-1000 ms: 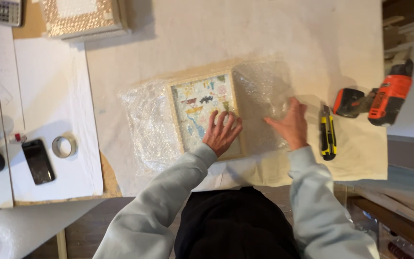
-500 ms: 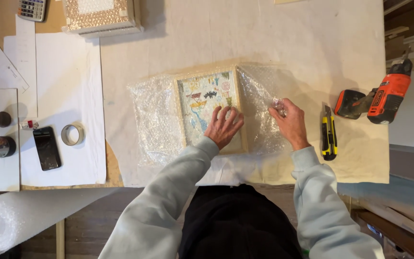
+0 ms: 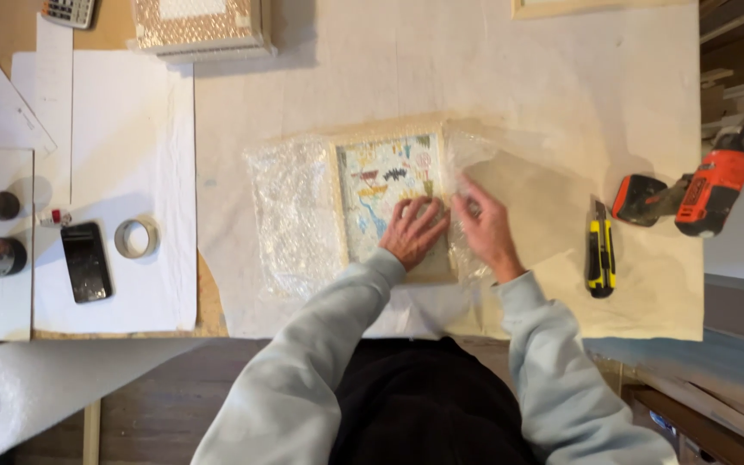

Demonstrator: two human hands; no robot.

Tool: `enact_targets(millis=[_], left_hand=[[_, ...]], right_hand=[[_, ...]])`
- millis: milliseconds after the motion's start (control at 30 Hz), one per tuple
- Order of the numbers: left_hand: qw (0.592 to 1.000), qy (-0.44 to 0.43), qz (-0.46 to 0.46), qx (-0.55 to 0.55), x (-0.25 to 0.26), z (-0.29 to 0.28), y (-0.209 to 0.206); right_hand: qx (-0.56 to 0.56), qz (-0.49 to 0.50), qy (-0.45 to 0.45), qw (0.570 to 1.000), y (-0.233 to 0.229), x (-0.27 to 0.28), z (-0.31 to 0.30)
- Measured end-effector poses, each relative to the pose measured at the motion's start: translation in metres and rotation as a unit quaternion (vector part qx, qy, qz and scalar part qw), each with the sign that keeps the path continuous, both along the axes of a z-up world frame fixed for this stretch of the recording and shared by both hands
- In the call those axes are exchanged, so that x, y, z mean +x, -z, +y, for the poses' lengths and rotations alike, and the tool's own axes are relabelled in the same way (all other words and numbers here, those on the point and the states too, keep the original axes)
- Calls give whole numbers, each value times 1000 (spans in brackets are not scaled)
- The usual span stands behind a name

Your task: The person wraps a framed artwork in bubble wrap, securing it with tape using a utility knife to cut the tape and trim excess material.

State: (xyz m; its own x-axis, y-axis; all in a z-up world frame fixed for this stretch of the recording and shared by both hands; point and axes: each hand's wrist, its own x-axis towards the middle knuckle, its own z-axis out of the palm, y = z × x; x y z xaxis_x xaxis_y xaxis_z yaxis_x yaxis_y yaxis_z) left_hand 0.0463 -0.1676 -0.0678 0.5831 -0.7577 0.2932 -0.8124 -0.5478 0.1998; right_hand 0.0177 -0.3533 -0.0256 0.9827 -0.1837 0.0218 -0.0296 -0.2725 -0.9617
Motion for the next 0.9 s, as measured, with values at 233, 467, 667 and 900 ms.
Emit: enact_targets(millis=[233, 467, 667, 900], left_hand=[[994, -8, 84, -63, -3, 10, 3], [974, 64, 176, -128, 31, 43, -1], [930, -91, 321, -156, 100, 12, -63], [978, -53, 163, 122, 121, -52, -37]], right_hand=[[-78, 143, -6, 987, -38, 18, 48], [-35, 67, -20, 997, -22, 16, 57], [-67, 194, 48, 977, -10, 9, 65], [-133, 90, 32, 986, 9, 6, 74]])
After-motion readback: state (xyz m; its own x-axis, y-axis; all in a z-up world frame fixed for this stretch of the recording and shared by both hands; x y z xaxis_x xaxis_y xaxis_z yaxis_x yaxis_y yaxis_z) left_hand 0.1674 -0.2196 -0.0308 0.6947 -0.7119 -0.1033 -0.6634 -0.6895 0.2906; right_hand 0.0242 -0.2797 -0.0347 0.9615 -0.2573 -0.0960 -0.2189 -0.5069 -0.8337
